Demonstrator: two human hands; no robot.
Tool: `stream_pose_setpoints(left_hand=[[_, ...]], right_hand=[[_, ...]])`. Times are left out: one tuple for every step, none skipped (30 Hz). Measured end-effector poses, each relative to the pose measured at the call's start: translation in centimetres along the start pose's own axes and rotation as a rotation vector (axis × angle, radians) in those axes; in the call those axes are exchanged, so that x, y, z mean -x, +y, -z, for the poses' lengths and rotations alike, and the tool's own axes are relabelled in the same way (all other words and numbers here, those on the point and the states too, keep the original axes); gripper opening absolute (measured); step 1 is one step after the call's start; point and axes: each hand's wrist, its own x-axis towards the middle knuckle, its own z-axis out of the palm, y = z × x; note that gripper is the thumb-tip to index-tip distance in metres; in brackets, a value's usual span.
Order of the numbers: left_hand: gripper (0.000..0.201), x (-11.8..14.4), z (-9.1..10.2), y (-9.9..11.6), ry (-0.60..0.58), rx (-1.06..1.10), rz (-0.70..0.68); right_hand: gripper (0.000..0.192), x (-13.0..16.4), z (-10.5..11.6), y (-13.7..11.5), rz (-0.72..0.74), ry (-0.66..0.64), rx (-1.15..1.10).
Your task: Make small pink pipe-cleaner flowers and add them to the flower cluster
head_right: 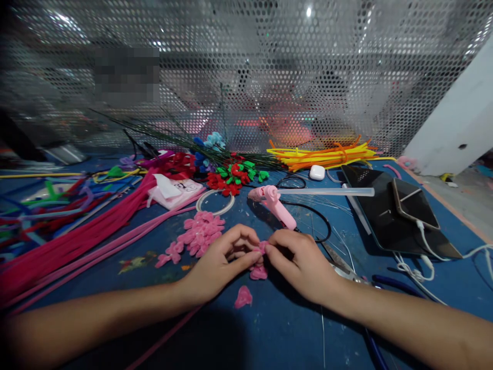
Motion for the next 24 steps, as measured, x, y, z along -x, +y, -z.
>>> stream_pose_setpoints(left_hand=[[0.014,0.03,-0.04,-0.04,0.007,0.021,0.010],[0.014,0.04,-0.07,-0.07,0.005,0.030,0.018],[0.014,0.05,-0.08,-0.10,0.001,0.027,0.019],[0.014,0.04,-0.07,-0.12,-0.001,0.018,0.016],[0.013,0.03,-0.05,-0.13,-0.002,0.013,0.011],[0.012,0.01,-0.02,-0.13,-0.001,0.012,0.008],[0.011,0.00,0.02,-0.14,0.000,0.012,0.005],[0.009,-0.01,0.06,-0.15,0.000,0.005,0.002],[0.008,-0.01,0.10,-0.16,-0.002,-0.010,-0.001],[0.007,0.00,0.14,-0.18,-0.007,-0.033,-0.004],[0.006,0.00,0.17,-0.19,-0.011,-0.060,-0.008],[0.005,0.00,0.19,-0.20,-0.012,-0.086,-0.012],[0.005,0.00,0.20,-0.20,-0.011,-0.107,-0.017],[0.006,0.00,0.20,-0.20,-0.011,-0.124,-0.023],[0.006,0.00,0.20,-0.18,-0.013,-0.141,-0.027],[0.008,0.00,0.19,-0.17,-0.018,-0.160,-0.032],[0.009,0.02,0.18,-0.15,-0.029,-0.178,-0.039],[0.010,0.06,0.17,-0.14,-0.047,-0.195,-0.050],[0.011,0.12,0.17,-0.14,-0.069,-0.208,-0.060],[0.012,0.19,0.16,-0.15,-0.089,-0.218,-0.070],[0.012,0.26,0.16,-0.17,-0.102,-0.226,-0.080],[0.012,0.32,0.16,-0.21,-0.110,-0.232,-0.087],[0.012,0.38,0.17,-0.24,-0.113,-0.232,-0.088],[0.012,0.40,0.17,-0.28,-0.108,-0.227,-0.083]], right_hand=[[0.022,-0.06,0.01,0.07,0.000,-0.026,0.006],[0.022,-0.12,0.03,0.14,0.004,-0.048,0.010],[0.021,-0.17,0.04,0.23,0.009,-0.060,0.010],[0.019,-0.21,0.06,0.33,0.014,-0.062,0.003],[0.017,-0.26,0.08,0.43,0.017,-0.059,-0.009],[0.015,-0.30,0.10,0.53,0.019,-0.053,-0.024],[0.013,-0.35,0.14,0.63,0.019,-0.047,-0.040],[0.013,-0.41,0.18,0.70,0.017,-0.044,-0.053],[0.012,-0.47,0.22,0.76,0.015,-0.044,-0.061],[0.012,-0.53,0.26,0.80,0.011,-0.047,-0.064],[0.012,-0.58,0.30,0.81,0.006,-0.052,-0.064],[0.012,-0.61,0.33,0.81,-0.002,-0.057,-0.064],[0.012,-0.63,0.35,0.79,-0.009,-0.065,-0.064],[0.012,-0.62,0.35,0.76,-0.014,-0.073,-0.064],[0.013,-0.60,0.34,0.72,-0.019,-0.081,-0.066],[0.013,-0.55,0.32,0.68,-0.022,-0.086,-0.069],[0.013,-0.50,0.30,0.64,-0.026,-0.083,-0.075],[0.013,-0.44,0.27,0.59,-0.031,-0.071,-0.083],[0.013,-0.38,0.26,0.55,-0.035,-0.053,-0.093],[0.013,-0.33,0.25,0.51,-0.034,-0.033,-0.101],[0.013,-0.29,0.24,0.47,-0.027,-0.017,-0.108],[0.012,-0.27,0.24,0.45,-0.018,-0.008,-0.113],[0.012,-0.26,0.25,0.43,-0.008,-0.006,-0.117],[0.012,-0.26,0.25,0.43,0.000,-0.008,-0.122]])
